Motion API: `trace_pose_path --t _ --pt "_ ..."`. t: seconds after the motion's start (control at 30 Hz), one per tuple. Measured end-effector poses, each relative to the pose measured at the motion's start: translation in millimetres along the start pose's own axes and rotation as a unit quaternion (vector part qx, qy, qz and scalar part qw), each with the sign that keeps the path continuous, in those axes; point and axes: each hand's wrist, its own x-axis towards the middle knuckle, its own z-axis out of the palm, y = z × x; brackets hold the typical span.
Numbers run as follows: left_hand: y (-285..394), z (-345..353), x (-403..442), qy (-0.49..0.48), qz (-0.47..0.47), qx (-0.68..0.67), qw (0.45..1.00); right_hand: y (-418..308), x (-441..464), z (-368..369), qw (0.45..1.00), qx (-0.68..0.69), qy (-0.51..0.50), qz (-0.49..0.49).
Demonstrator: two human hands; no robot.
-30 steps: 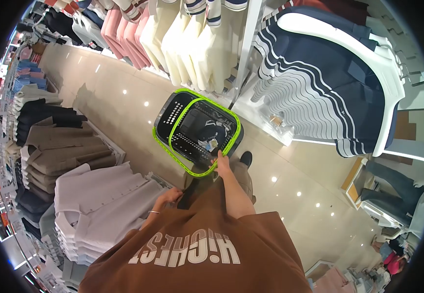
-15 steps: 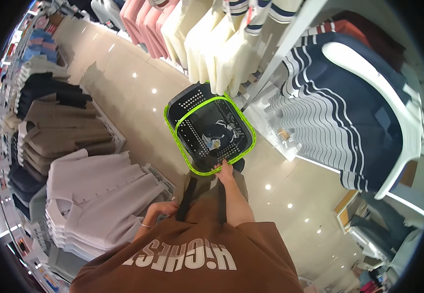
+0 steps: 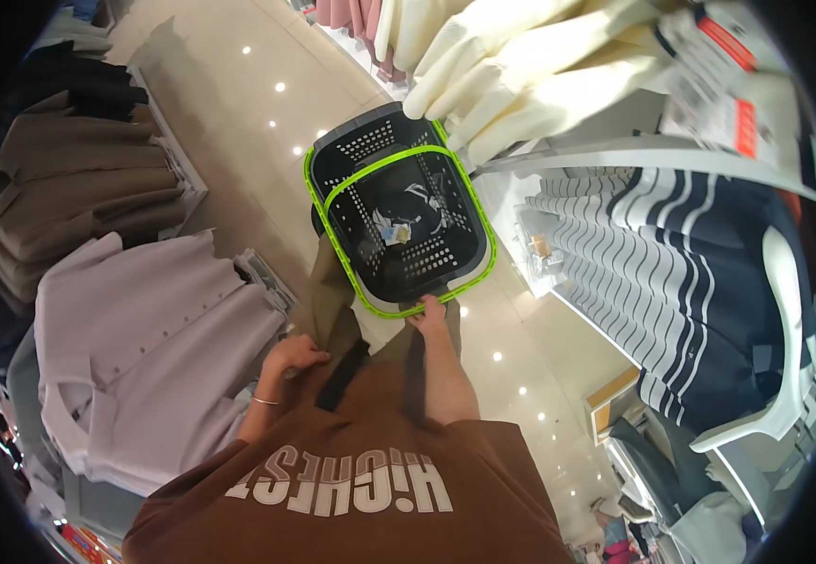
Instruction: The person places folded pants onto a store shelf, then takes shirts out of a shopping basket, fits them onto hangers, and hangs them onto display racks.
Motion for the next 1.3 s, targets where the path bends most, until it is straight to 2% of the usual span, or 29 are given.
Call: trace_pose_path --t 0.07,0.17,0.23,0.27,0.33,0.43,0.47,0.5,0.53,0.57,0.67,0.7,0.83,0.9,0.93,0.97,1.0,1.07,1.13,1.17,1.2,1.3 --pt "-39 -19 24 0.023 -0.014 -0.051 0.998 -2 7 13 1.0 -0.008 0.022 -0.002" --pt "-79 -40 44 0.061 -0.037 -0.223 0.972 6 8 33 0.998 -0.035 0.054 -0.002" --pt "-77 -54 45 0.205 -0.066 -0.19 0.958 13 7 43 0.994 -0.051 0.092 -0.017" --pt "-71 -60 47 0.273 -0.078 -0.171 0.943 20 20 38 0.996 -0.031 0.077 -0.029" --pt "-68 -66 72 0.259 -0.116 -0.164 0.945 30 42 21 0.997 0.006 0.05 -0.056" --pt "-66 -59 113 0.233 -0.141 -0.139 0.952 15 -23 54 0.97 -0.165 0.155 -0.086" --pt "-65 -56 125 0.225 -0.144 -0.127 0.955 16 -33 64 0.919 -0.266 0.226 -0.182" --pt "-62 -56 133 0.22 -0.154 -0.124 0.955 20 -41 71 0.844 -0.36 0.289 -0.274" --pt "-58 -57 141 0.214 -0.163 -0.122 0.955 18 -48 77 0.746 -0.445 0.342 -0.359" --pt "-55 -57 148 0.208 -0.172 -0.119 0.956 8 -54 85 0.721 -0.463 0.323 -0.403" --pt "-50 -69 164 0.217 -0.2 -0.172 0.94 -27 -34 109 0.751 -0.468 0.199 -0.421" --pt "-49 -70 168 0.219 -0.205 -0.169 0.939 -39 -21 118 0.751 -0.493 0.182 -0.4" --pt "-52 -77 187 0.232 -0.219 -0.15 0.936 -74 105 120 0.656 -0.614 0.111 -0.424" --pt "-56 -77 194 0.249 -0.22 -0.146 0.932 -89 164 126 0.659 -0.637 0.103 -0.387" --pt "-58 -77 196 0.259 -0.216 -0.144 0.93 -99 177 143 0.672 -0.661 0.117 -0.314" --pt "-62 -79 199 0.273 -0.212 -0.141 0.928 -106 202 151 0.667 -0.677 0.12 -0.288" --pt "-65 -81 201 0.277 -0.213 -0.146 0.926 -109 251 143 0.698 -0.655 0.113 -0.265" --pt "-68 -86 204 0.282 -0.212 -0.155 0.923 -114 286 160 0.675 -0.667 0.033 -0.315" --pt "-72 -90 209 0.294 -0.204 -0.152 0.921 -123 308 182 0.584 -0.737 0.008 -0.341" --pt "-74 -92 211 0.302 -0.2 -0.152 0.92 -123 367 157 0.52 -0.711 -0.071 -0.468" --pt "-76 -96 213 0.306 -0.201 -0.154 0.918 -124 394 159 0.49 -0.742 -0.056 -0.454" --pt "-80 -103 215 0.312 -0.205 -0.161 0.914 -127 475 157 0.348 -0.867 0.013 -0.357"
